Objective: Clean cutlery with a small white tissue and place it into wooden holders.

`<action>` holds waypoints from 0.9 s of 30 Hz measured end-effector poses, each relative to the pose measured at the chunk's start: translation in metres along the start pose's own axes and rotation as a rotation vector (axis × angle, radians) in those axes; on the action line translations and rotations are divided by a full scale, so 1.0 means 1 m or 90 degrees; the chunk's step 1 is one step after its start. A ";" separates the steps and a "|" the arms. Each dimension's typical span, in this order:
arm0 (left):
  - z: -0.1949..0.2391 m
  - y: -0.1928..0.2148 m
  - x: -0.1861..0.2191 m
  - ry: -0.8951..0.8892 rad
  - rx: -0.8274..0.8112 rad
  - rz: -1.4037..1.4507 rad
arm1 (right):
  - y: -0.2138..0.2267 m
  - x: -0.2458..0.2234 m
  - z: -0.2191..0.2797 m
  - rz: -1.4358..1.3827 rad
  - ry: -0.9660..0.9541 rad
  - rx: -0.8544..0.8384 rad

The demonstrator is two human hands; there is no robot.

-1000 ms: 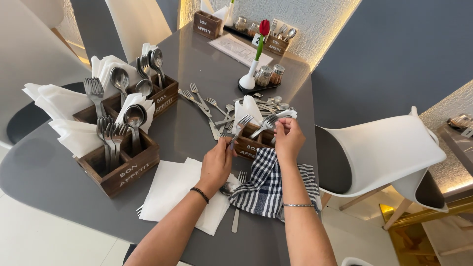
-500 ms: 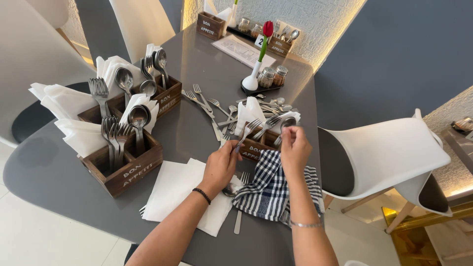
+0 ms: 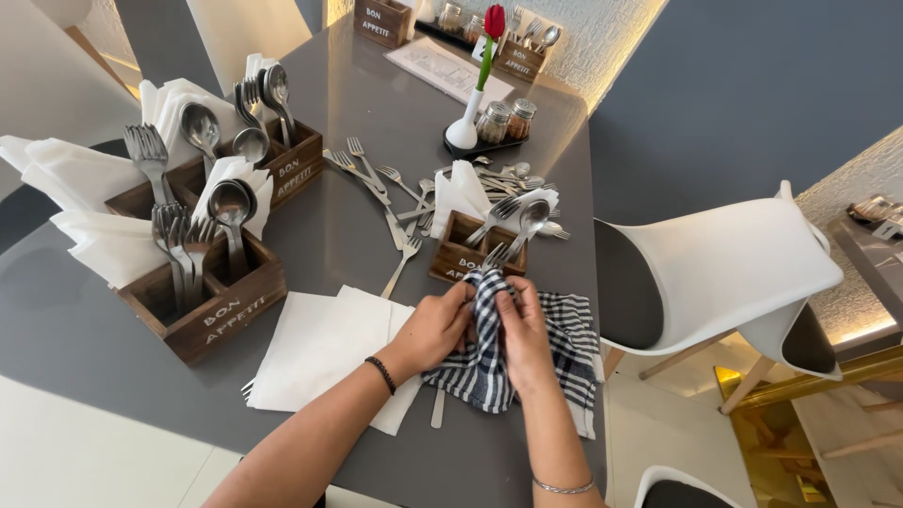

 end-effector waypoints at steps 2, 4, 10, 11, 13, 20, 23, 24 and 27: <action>0.000 0.001 -0.004 0.007 0.006 -0.005 | -0.011 0.004 0.002 -0.099 -0.024 -0.025; 0.000 -0.003 -0.008 -0.015 -0.026 -0.012 | -0.012 -0.005 0.003 -0.052 -0.010 0.033; 0.005 -0.025 0.011 -0.059 -0.122 0.012 | 0.026 -0.009 -0.019 -0.102 0.141 0.152; 0.006 -0.030 0.010 -0.061 -0.125 0.013 | 0.030 -0.007 -0.021 -0.101 0.144 0.155; 0.008 -0.035 0.013 -0.107 -0.124 -0.002 | 0.042 -0.013 -0.022 -0.117 0.225 0.192; 0.006 -0.021 -0.006 -0.170 -0.046 -0.087 | 0.013 -0.011 -0.005 -0.079 0.105 0.142; 0.004 -0.016 -0.013 -0.162 -0.036 -0.069 | -0.003 -0.004 0.003 -0.030 -0.029 0.108; 0.004 -0.017 -0.011 -0.178 -0.044 -0.076 | 0.000 0.001 -0.001 -0.040 -0.029 0.110; 0.011 -0.016 0.019 -0.229 -0.054 -0.127 | 0.020 0.012 -0.015 -0.038 0.001 0.133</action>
Point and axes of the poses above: each hand's wrist, its own z-axis away from the middle knuckle, its own y-axis out of the back of the hand, x = y × z, the point moved 9 cm from there along -z, towards the middle knuckle, and after that the axes turned 15 degrees about x, right-handed, at the moved point
